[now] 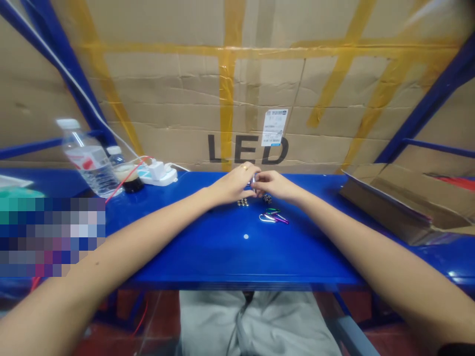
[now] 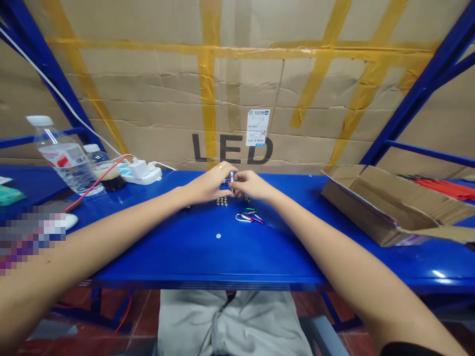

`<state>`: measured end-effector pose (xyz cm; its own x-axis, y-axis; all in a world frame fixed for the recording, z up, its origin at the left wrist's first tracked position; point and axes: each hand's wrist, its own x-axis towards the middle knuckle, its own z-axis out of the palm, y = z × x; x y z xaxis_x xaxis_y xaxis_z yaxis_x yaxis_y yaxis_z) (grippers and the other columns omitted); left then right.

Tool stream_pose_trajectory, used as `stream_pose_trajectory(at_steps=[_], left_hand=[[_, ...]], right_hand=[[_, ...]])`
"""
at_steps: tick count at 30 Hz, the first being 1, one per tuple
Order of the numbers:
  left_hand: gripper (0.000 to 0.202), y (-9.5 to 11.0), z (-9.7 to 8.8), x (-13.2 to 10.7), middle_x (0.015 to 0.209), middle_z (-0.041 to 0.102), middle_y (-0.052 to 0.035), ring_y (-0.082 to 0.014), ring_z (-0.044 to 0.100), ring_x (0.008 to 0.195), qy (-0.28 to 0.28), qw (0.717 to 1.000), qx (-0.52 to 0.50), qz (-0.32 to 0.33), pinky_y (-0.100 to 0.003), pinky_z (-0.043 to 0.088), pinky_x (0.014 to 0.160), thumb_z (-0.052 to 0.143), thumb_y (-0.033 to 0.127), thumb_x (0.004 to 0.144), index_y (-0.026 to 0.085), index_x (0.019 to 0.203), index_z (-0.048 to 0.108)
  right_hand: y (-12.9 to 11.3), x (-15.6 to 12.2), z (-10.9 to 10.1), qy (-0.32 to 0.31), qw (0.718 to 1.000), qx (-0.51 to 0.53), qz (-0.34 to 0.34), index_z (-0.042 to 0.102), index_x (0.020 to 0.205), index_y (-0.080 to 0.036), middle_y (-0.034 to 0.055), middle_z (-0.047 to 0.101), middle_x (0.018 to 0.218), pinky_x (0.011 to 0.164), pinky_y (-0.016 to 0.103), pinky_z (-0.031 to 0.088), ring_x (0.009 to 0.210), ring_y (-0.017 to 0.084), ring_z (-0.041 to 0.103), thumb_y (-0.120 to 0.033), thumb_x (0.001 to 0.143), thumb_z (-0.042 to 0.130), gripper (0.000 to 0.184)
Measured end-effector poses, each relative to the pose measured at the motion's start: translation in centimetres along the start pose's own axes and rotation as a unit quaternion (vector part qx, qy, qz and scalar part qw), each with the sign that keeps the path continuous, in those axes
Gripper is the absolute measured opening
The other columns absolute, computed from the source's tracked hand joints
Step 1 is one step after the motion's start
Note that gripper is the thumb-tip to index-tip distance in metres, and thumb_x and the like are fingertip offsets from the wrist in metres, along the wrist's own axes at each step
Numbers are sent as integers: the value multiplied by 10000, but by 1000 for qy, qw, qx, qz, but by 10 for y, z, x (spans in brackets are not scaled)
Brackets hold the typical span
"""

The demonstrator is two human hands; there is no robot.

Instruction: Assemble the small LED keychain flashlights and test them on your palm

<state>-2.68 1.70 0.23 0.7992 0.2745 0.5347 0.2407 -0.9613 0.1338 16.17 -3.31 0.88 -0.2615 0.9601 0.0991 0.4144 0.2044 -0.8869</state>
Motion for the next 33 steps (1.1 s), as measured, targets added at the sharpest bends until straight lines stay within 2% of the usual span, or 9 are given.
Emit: stream_pose_trajectory(at_steps=[4,7,13,17,19,23,27,30,33], left_hand=[[476,3,-4,-13,1300,546,-167,-302,545,1246,26,999,4,-22,-458,453,1061,638,345,914,173,1320,459],[394,1,-10,-20,1301,572,-173,-294,557,1243,44,996,40,-59,-457,443,1073,530,315,970,154,1326,481],[316,-3,-17,-28,1214,640,-165,-300,585,1133,-31,987,142,-66,-467,419,1017,440,270,975,146,1202,621],[319,5,-19,-30,1144,680,-132,-287,595,1099,-86,984,128,-88,-432,416,998,442,241,941,183,1166,661],[304,9,-16,-32,1136,697,-101,-278,607,1094,-113,983,90,-112,-421,410,1008,476,252,920,236,1143,682],[345,11,-8,-35,1166,700,-83,-264,623,1105,-146,978,29,-146,-401,425,1021,503,231,890,282,1181,682],[433,11,-8,-36,1197,688,-89,-243,616,1134,-146,976,-7,-165,-386,456,1029,460,153,875,267,1241,660],[395,14,-12,-33,1170,684,-90,-244,620,1109,-152,971,-17,-183,-369,477,1002,505,189,866,254,1230,645],[354,19,-17,-30,1156,667,-101,-252,614,1080,-184,965,-2,-185,-370,488,963,532,250,882,204,1225,607]], right_hand=[[-2,3,-1,27,986,-159,-45,564,699,-173,3,629,660,578,253,388,613,132,533,-118,796,570,112],[8,0,-3,58,976,-195,-72,563,720,-181,-17,592,662,595,258,352,643,139,503,-164,810,538,95],[20,-8,-14,23,966,-243,-85,574,762,-190,-6,612,719,622,269,349,662,147,505,-169,836,514,98],[20,0,-29,-12,942,-308,-135,553,736,-194,16,624,745,650,280,361,670,155,516,-139,842,523,123],[26,5,-37,-7,938,-309,-158,576,771,-195,38,655,812,691,288,387,729,174,556,-160,872,529,116],[45,11,-46,19,952,-251,-175,632,884,-203,67,693,944,795,315,443,855,207,617,-223,940,518,128],[55,11,-42,12,958,-233,-164,642,908,-207,73,682,901,799,334,455,841,218,619,-230,946,529,122],[58,10,-38,27,960,-230,-161,639,887,-206,66,663,853,775,327,455,811,210,614,-238,956,519,143],[61,10,-36,38,956,-231,-176,642,858,-196,58,674,854,747,320,453,783,201,612,-225,937,534,137]])
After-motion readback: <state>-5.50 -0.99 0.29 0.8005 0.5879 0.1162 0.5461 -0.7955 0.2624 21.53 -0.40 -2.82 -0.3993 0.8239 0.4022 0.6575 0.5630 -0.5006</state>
